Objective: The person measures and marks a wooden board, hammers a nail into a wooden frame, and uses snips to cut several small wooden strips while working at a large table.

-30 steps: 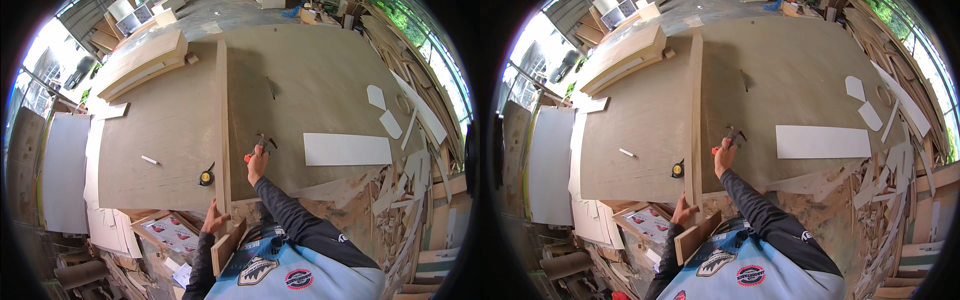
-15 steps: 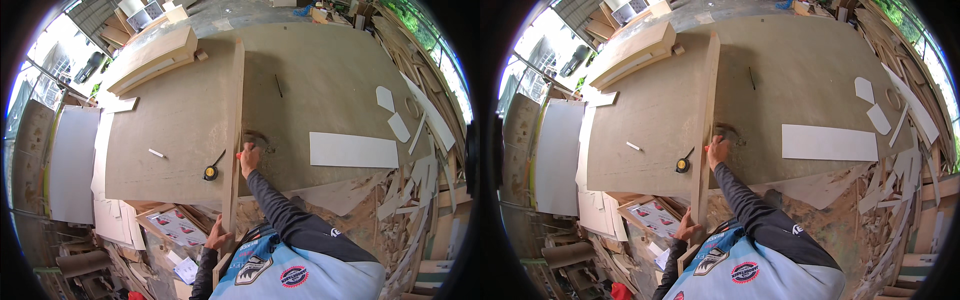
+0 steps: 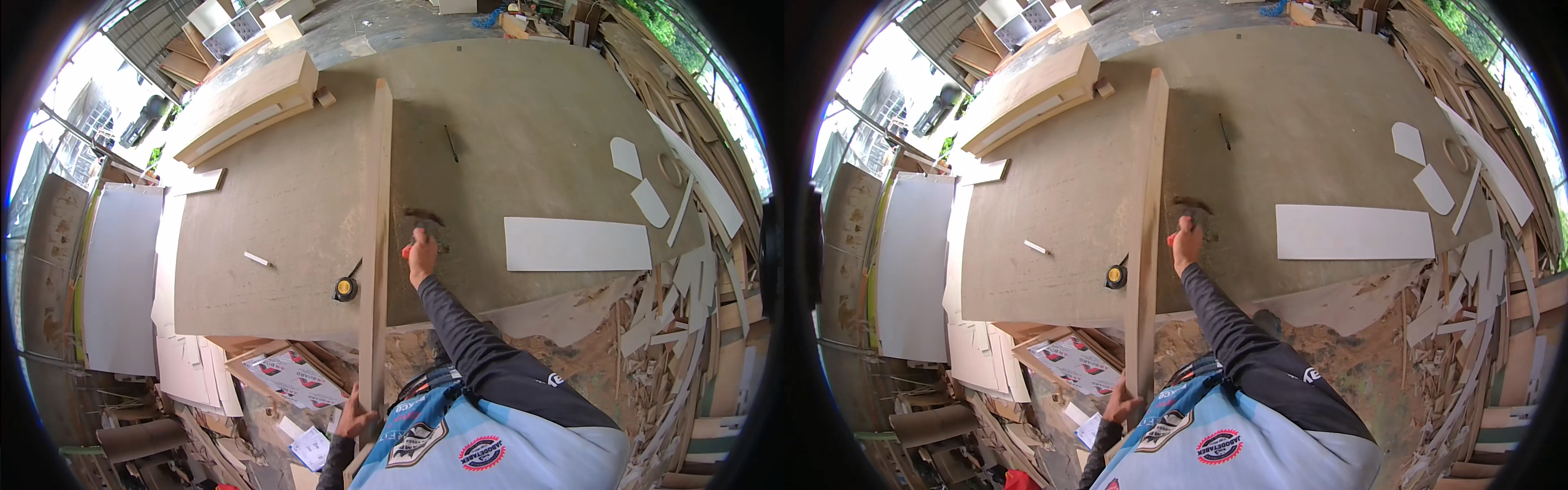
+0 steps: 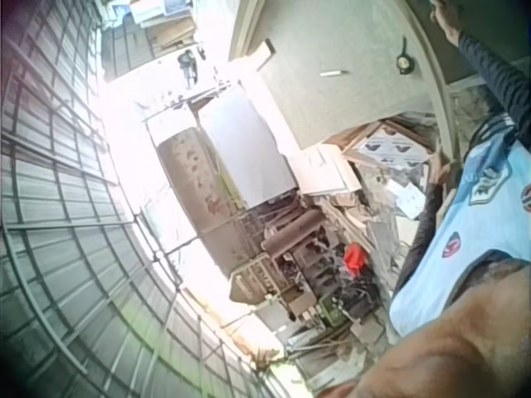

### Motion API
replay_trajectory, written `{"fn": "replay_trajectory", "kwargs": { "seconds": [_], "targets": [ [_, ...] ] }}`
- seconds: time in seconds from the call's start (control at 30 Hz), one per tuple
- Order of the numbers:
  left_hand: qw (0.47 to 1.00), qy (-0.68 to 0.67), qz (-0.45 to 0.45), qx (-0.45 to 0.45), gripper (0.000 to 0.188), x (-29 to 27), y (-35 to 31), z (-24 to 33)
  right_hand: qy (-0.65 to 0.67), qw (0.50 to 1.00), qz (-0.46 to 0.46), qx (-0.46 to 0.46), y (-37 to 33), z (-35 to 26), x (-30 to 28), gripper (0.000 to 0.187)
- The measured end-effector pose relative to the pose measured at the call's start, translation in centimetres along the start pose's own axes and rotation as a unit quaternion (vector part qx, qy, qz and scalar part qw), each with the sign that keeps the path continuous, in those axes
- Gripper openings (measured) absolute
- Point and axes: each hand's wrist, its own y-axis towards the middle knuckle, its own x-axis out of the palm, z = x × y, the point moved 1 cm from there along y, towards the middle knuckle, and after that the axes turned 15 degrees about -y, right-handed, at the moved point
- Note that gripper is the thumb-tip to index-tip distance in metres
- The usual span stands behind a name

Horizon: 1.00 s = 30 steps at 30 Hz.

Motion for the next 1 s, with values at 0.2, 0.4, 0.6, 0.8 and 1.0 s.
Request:
{"fn": "replay_trajectory", "kwargs": {
  "seconds": [0.2, 0.4, 0.6, 0.8, 1.0],
  "targets": [
    [0.991, -0.13, 0.004, -0.01, 0.075, 4.0, -6.4, 2.8, 0.064, 0.98, 0.182, -0.053, 5.3, -4.2, 0.3, 0.039],
    [0.989, -0.143, -0.035, -0.03, 0.075, 4.6, -7.6, 4.1, -0.183, 0.979, 0.001, -0.094, 8.9, -2.4, 1.3, 0.042],
    [0.99, -0.13, 0.055, -0.032, 0.078, 3.0, -10.9, -4.7, -0.153, 0.948, 0.269, -0.068, 5.8, -2.2, 5.7, 0.038],
    [0.994, -0.098, 0.004, -0.045, 0.078, 3.8, -8.2, 3.7, -0.127, 0.984, 0.09, -0.084, 9.5, -0.6, 3.4, 0.036],
    [0.987, -0.146, 0.045, -0.041, 0.075, 3.1, -9.9, -1.3, -0.201, 0.969, -0.118, -0.088, 8.7, -1.9, 3.7, 0.04]
  ]
}}
